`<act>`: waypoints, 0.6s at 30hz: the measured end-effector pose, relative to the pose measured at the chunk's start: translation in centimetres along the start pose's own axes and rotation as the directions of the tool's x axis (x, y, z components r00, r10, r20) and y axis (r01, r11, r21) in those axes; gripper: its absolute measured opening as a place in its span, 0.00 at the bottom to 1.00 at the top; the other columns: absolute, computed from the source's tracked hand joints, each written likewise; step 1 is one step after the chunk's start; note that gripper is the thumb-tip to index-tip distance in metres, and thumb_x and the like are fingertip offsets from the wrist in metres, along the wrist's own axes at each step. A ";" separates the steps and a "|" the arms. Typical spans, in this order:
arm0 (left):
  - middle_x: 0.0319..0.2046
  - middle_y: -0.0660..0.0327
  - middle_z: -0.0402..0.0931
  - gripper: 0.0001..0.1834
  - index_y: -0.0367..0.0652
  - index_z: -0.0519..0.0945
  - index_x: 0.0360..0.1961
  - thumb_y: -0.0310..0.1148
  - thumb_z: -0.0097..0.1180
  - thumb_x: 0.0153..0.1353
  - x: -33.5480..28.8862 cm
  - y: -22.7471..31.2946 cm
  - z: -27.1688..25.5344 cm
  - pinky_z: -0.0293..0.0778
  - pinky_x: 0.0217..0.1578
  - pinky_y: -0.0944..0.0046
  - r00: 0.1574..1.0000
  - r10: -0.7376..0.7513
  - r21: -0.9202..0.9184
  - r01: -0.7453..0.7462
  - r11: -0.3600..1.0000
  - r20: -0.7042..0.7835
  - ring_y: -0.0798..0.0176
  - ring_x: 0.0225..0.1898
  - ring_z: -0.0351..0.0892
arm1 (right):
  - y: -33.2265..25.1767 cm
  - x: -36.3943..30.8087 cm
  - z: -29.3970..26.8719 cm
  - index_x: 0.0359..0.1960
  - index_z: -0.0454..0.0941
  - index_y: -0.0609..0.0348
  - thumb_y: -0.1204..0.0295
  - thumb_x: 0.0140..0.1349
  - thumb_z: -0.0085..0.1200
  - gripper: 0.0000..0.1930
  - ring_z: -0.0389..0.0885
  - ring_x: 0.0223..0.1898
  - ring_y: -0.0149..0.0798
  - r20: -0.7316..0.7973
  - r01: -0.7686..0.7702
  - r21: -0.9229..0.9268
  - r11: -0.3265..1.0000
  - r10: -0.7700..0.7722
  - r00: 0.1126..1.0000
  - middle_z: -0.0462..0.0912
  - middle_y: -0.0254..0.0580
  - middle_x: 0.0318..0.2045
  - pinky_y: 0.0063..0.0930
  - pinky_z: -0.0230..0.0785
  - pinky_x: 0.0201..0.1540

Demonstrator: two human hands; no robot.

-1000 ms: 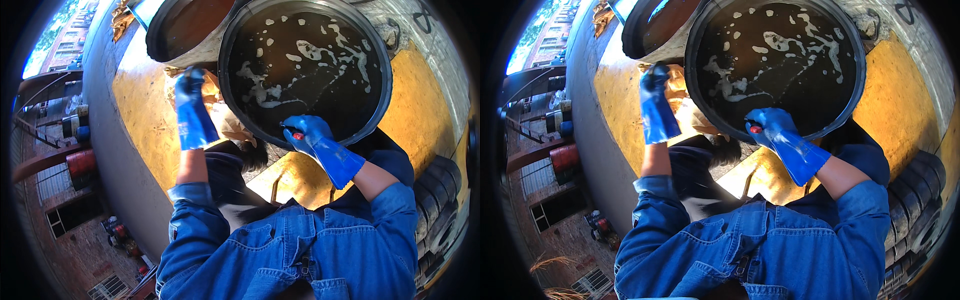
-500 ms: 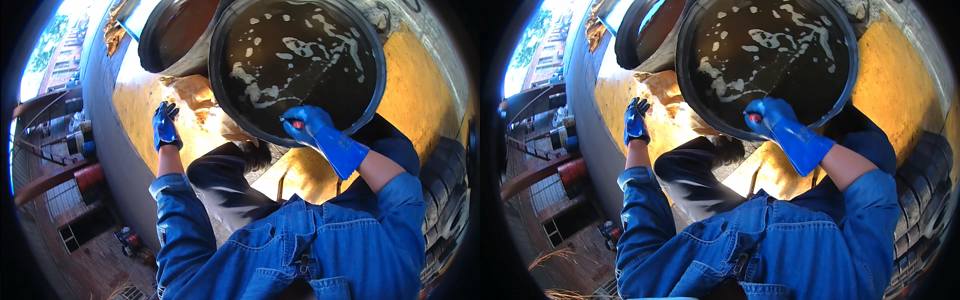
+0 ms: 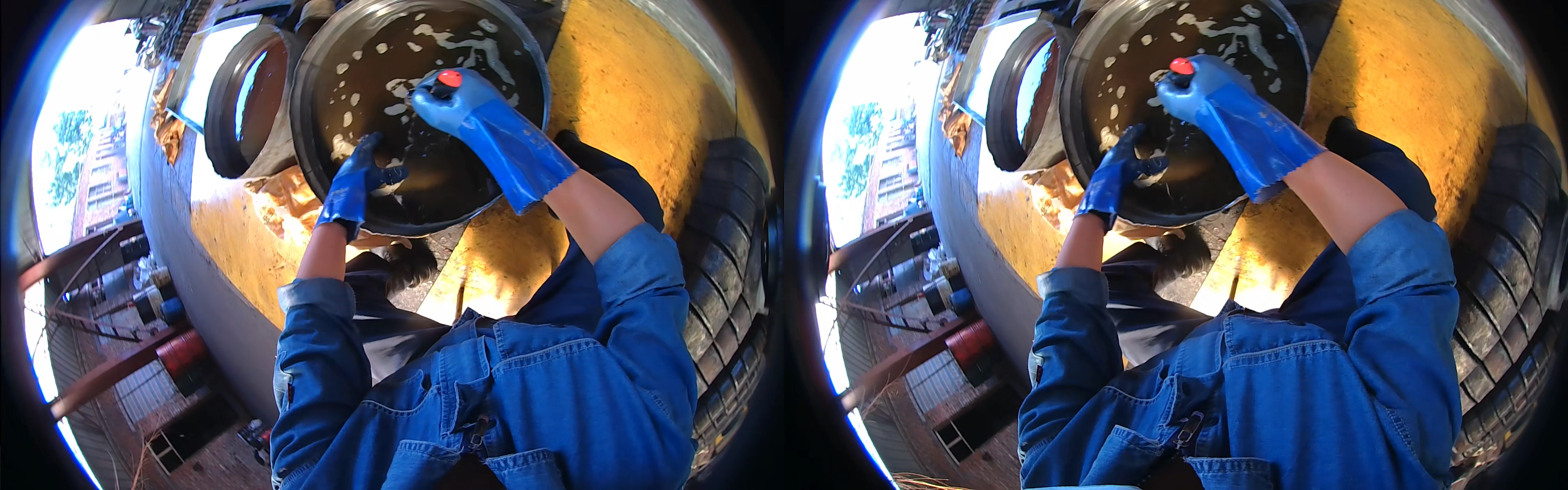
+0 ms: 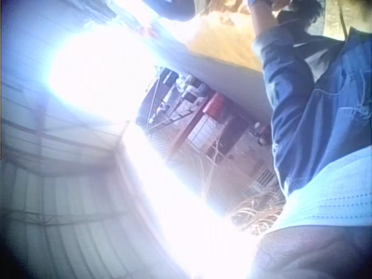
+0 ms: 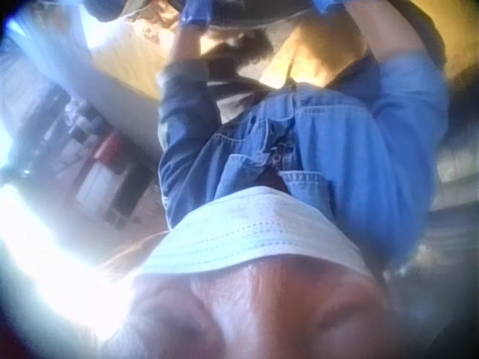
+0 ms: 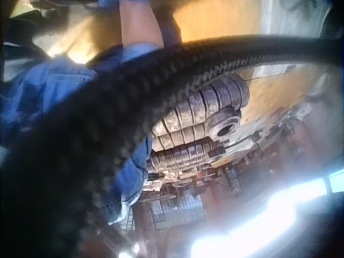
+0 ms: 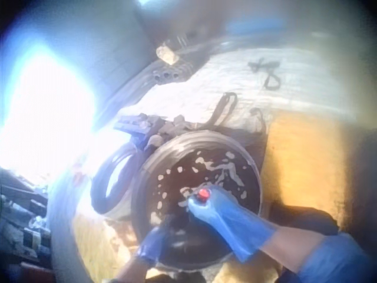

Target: The person is washing circular metal parts in a large basin of soapy water using a small brush. They pick up the parts by hand to scrub them clean within the basin.

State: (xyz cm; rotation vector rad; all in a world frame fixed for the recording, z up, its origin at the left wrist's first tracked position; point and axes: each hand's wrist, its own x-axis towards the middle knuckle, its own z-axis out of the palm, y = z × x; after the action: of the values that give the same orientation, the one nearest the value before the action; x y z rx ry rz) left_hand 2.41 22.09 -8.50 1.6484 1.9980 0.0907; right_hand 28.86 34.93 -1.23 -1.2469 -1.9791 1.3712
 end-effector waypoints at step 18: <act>0.52 0.38 0.82 0.22 0.37 0.82 0.51 0.32 0.68 0.54 2.6 0.9 1.7 0.78 0.56 0.47 0.887 -0.409 0.486 0.266 0.832 0.215 0.38 0.56 0.82 | -2.5 -1.7 -1.5 0.33 0.86 0.53 0.54 0.62 0.58 0.16 0.85 0.32 0.47 0.025 -0.073 -0.014 0.997 0.073 0.997 0.86 0.45 0.27 0.37 0.78 0.42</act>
State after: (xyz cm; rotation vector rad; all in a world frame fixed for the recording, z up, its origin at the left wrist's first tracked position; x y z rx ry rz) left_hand 3.66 24.27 -10.59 1.4027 2.1214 -0.7721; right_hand 29.74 34.00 1.91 -1.3259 -1.9800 1.4180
